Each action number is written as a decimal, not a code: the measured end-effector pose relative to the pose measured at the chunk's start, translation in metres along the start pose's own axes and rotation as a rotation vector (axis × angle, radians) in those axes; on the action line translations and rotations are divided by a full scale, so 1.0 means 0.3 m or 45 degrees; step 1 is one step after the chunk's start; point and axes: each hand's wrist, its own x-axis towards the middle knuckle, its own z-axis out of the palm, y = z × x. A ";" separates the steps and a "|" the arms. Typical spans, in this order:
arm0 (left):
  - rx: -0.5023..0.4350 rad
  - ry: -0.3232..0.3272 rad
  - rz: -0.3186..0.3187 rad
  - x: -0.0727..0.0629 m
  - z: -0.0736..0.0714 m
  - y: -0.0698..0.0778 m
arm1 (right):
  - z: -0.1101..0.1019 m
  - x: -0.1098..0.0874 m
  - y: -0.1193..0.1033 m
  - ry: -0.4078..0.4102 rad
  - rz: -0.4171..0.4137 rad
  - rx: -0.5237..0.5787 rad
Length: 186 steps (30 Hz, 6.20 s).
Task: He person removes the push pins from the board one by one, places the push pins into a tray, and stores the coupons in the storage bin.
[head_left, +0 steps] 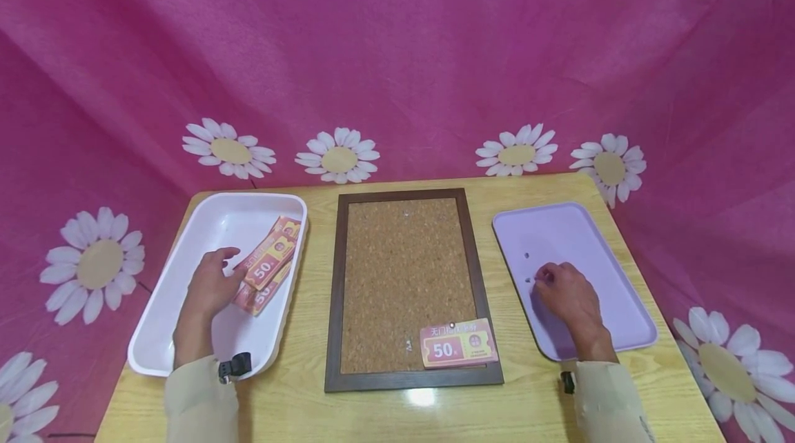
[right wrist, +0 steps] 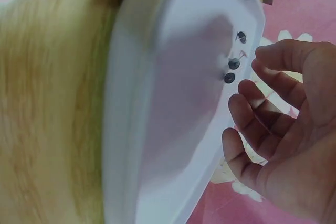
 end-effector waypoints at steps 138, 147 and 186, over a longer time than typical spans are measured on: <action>0.177 -0.231 0.708 -0.332 0.504 0.398 | 0.170 -0.232 -0.363 -0.073 -0.657 -0.004; 0.204 -0.257 0.786 -0.337 0.554 0.425 | 0.182 -0.229 -0.365 -0.037 -0.681 -0.025; 0.159 -0.427 0.822 -0.358 0.678 0.510 | 0.189 -0.225 -0.364 -0.048 -0.627 -0.056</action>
